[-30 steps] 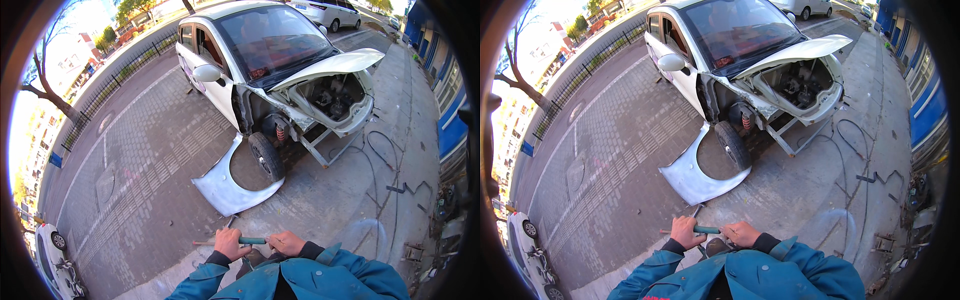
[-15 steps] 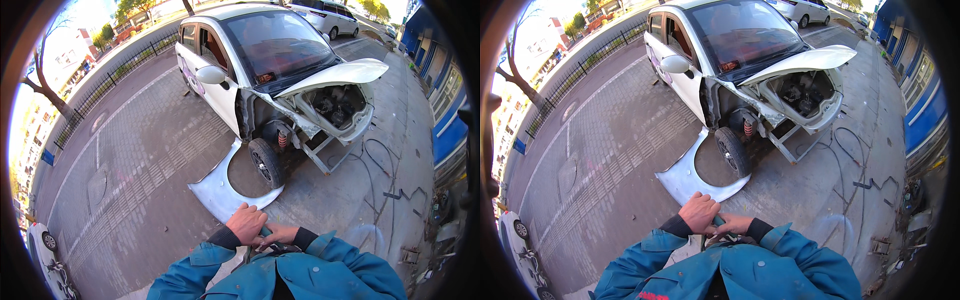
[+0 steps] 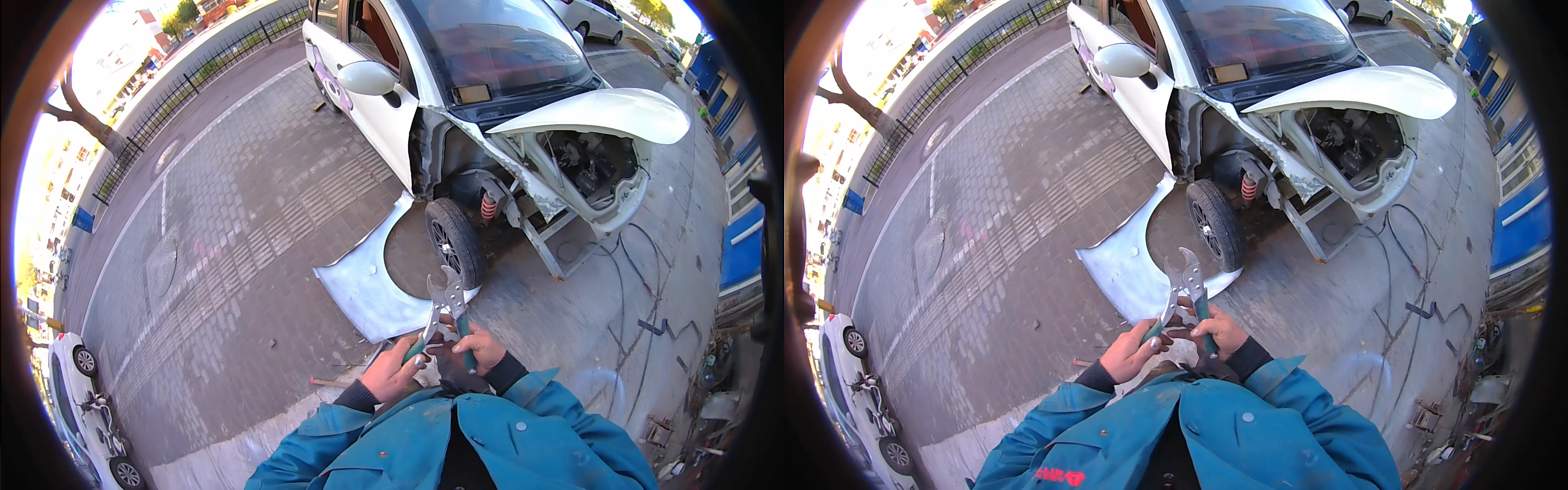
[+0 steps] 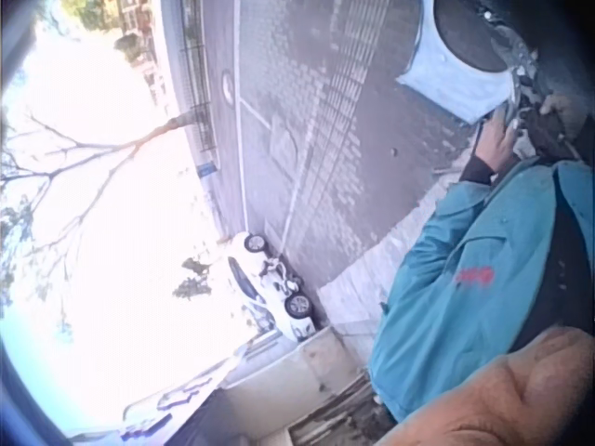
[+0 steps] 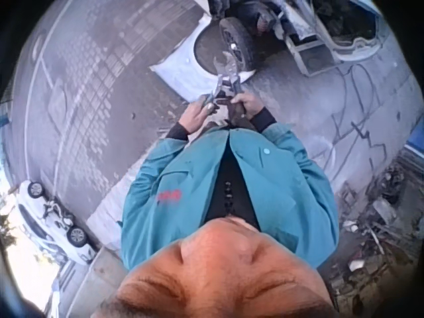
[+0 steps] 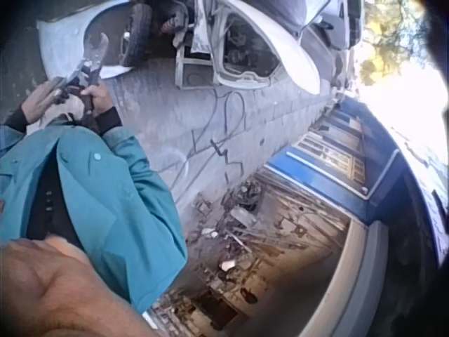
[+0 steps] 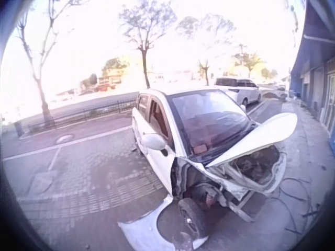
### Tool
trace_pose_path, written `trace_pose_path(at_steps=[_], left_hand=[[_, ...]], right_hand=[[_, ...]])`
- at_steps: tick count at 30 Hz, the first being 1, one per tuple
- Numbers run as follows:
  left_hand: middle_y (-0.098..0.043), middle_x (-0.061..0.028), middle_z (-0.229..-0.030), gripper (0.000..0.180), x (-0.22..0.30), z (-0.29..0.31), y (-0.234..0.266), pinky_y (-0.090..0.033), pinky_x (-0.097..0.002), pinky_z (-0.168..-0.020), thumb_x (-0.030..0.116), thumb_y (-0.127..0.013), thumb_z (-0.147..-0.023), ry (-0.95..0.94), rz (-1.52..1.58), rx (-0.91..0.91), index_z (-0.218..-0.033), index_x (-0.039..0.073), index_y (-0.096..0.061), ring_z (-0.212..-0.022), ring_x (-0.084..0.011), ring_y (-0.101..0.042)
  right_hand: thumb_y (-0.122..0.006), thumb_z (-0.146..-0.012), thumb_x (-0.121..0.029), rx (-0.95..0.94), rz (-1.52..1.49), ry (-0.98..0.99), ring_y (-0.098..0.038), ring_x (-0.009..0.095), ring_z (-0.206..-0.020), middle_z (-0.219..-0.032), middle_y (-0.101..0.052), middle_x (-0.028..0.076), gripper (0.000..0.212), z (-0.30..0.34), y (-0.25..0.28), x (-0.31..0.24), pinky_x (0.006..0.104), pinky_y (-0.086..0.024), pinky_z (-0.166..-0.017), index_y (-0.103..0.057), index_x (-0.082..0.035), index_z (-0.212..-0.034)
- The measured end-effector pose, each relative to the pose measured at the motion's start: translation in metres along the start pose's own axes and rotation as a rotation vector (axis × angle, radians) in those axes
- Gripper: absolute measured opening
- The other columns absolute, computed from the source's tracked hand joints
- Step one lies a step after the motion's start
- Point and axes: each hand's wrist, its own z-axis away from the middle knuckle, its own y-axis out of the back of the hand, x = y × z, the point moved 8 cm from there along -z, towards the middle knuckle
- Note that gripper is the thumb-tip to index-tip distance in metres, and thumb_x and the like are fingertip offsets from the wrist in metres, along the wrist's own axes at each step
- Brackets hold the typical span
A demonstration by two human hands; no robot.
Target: The person retrieves a pair of pliers and a welding rod from a cluttered workshop, then walks to a white car with its front bumper removed. They weld the front wheel well area of the car using the rod, producing sparks, and briefly inspect the weld afterward.
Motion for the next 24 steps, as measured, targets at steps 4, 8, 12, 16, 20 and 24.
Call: trace_pose_path(at_steps=[4,8,12,16,20,24], left_hand=[[-0.072,-0.0177,-0.104,0.057,-0.015,-0.048,-0.002,-0.06,-0.0363,-0.079,0.04,-0.037,-0.116,-0.02,0.165,0.235,-0.153,-0.003,-0.033,-0.084,-0.023,-0.073],[-0.07,-0.0164,-0.093,0.065,-0.013,-0.121,0.001,-0.057,-0.0357,-0.068,0.033,-0.043,-0.115,0.092,-0.017,0.386,-0.158,-0.003,-0.01,-0.076,-0.0218,-0.071],[-0.071,-0.0294,-0.103,0.062,-0.001,-0.189,0.009,-0.058,-0.0472,-0.079,0.025,-0.051,-0.111,0.084,-0.072,0.38,-0.157,-0.003,-0.02,-0.091,-0.0441,-0.074],[-0.071,-0.0318,-0.106,0.051,-0.005,-0.225,0.018,-0.056,-0.0495,-0.083,0.015,-0.053,-0.106,0.135,-0.002,0.419,-0.153,0.0,-0.039,-0.096,-0.0481,-0.073],[-0.073,-0.0259,-0.107,0.038,-0.014,-0.254,0.048,-0.056,-0.047,-0.086,0.012,-0.057,-0.102,0.083,-0.248,0.313,-0.138,0.003,-0.058,-0.1,-0.0429,-0.073],[-0.072,-0.0292,-0.107,0.037,-0.034,-0.285,0.056,-0.055,-0.0518,-0.09,0.016,-0.056,-0.102,0.122,-0.335,0.193,-0.137,0.002,-0.058,-0.105,-0.0494,-0.069]], right_hand=[[-0.053,-0.087,0.0,0.035,-0.051,-0.017,-0.061,0.034,-0.126,-0.144,-0.058,0.019,0.071,-0.048,0.023,-0.016,0.0508,-0.049,-0.111,-0.04,0.0,-0.157],[-0.051,-0.091,-0.002,0.091,0.041,0.036,-0.066,0.019,-0.113,-0.127,-0.069,0.011,0.063,-0.097,0.041,-0.049,0.0319,-0.054,-0.099,-0.049,0.0,-0.153],[-0.052,-0.09,0.0,0.118,0.1,0.136,-0.066,0.02,-0.112,-0.128,-0.068,0.011,0.063,-0.12,0.073,-0.114,0.031,-0.053,-0.099,-0.049,0.0,-0.153],[-0.053,-0.094,-0.001,0.2,0.185,0.043,-0.067,0.019,-0.107,-0.128,-0.068,0.011,0.055,-0.135,0.115,-0.154,0.0332,-0.056,-0.091,-0.053,0.0,-0.149],[-0.056,-0.098,-0.006,0.28,0.282,-0.085,-0.066,0.015,-0.094,-0.113,-0.07,0.01,0.039,-0.139,0.16,-0.185,0.0312,-0.055,-0.075,-0.061,-0.002,-0.135],[-0.058,-0.098,-0.009,0.37,0.18,-0.148,-0.065,0.015,-0.087,-0.109,-0.071,0.01,0.032,-0.154,0.191,-0.175,0.0296,-0.054,-0.065,-0.062,-0.001,-0.129]])
